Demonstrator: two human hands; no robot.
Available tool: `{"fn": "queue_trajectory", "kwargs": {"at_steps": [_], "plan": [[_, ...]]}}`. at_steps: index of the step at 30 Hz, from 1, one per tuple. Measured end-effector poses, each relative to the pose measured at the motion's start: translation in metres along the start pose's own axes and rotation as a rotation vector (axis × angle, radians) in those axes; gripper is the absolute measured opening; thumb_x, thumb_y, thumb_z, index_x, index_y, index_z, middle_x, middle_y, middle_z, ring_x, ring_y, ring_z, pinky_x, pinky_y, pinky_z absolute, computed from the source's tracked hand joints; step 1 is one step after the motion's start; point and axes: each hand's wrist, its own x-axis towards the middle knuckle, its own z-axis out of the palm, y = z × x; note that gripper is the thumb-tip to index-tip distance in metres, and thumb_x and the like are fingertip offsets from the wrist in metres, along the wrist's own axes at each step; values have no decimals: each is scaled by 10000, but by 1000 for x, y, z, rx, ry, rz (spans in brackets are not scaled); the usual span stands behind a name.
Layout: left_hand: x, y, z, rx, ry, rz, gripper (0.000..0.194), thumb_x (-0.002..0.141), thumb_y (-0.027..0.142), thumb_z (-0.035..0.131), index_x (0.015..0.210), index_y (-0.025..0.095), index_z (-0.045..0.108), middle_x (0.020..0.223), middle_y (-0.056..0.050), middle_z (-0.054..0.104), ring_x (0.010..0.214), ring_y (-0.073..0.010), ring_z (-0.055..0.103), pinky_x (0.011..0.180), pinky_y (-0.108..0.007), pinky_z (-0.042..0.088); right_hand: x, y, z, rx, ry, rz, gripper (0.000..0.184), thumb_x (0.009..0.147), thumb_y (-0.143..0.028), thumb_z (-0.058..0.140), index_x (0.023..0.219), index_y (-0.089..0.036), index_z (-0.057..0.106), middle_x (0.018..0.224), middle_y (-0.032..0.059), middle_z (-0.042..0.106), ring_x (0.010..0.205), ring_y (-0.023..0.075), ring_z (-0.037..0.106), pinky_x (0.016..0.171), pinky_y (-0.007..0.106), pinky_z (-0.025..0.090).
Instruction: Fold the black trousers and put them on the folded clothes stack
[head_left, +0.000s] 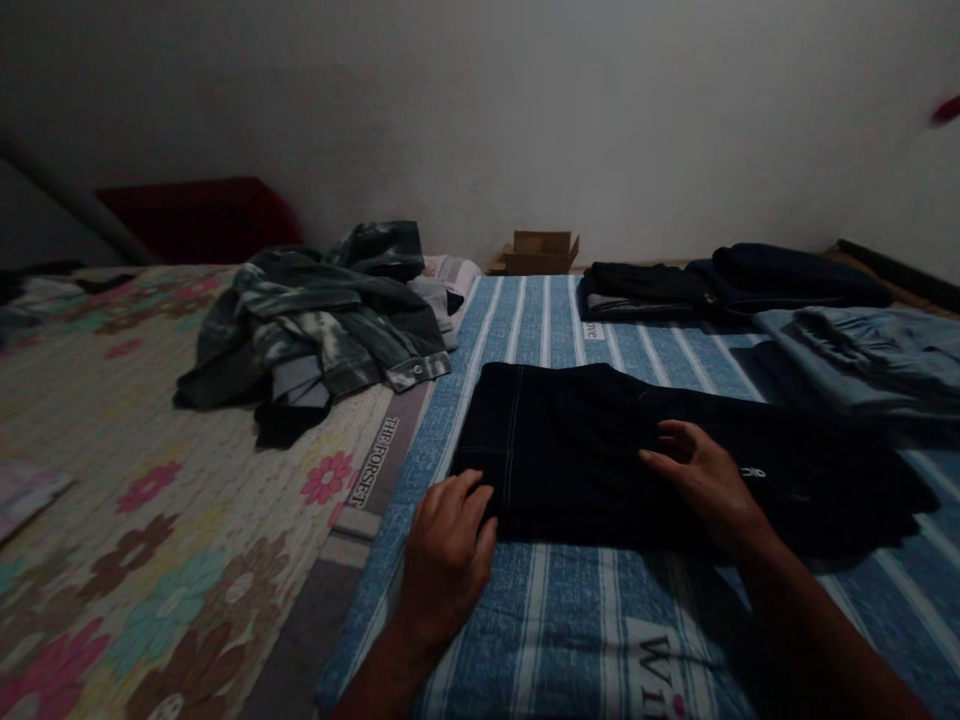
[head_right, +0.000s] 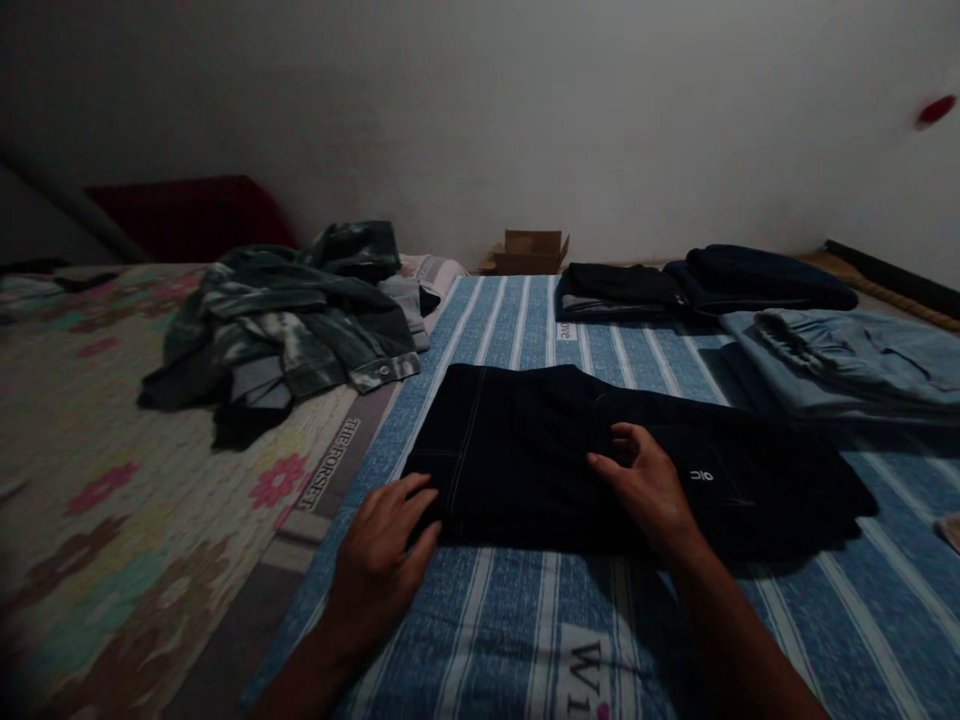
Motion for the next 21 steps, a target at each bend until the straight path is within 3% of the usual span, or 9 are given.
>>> {"fn": "queue_trajectory", "kwargs": {"at_steps": [9,14,21], "plan": [[-1,-9,4,-32,52,29,211,834,75,507,1030,127,567,1085,-128,615,1024,-257,551,859,-431,498,0,6,-4,-177,-20,-77,483,631,-474,687,1013,-194,594,1076,108,637,1023,288,594,873,414,465],[-2,-2,6,-12,71,45,197,837,112,537,1032,123,569,1101,-141,614,1051,-277,542,878,-455,491,4,-1,-4,-134,-38,0,485,618,-487,680,991,-188,598,1051,103,644,998,282,604,854,389,471],[6,16,11,-56,30,88,237,830,90,513,1056,136,566,1107,-123,617,1072,-270,542,897,-470,479,11,-10,2,-21,-38,75,618,591,-474,719,1110,-185,547,1028,100,638,955,264,622,803,348,495]]}}
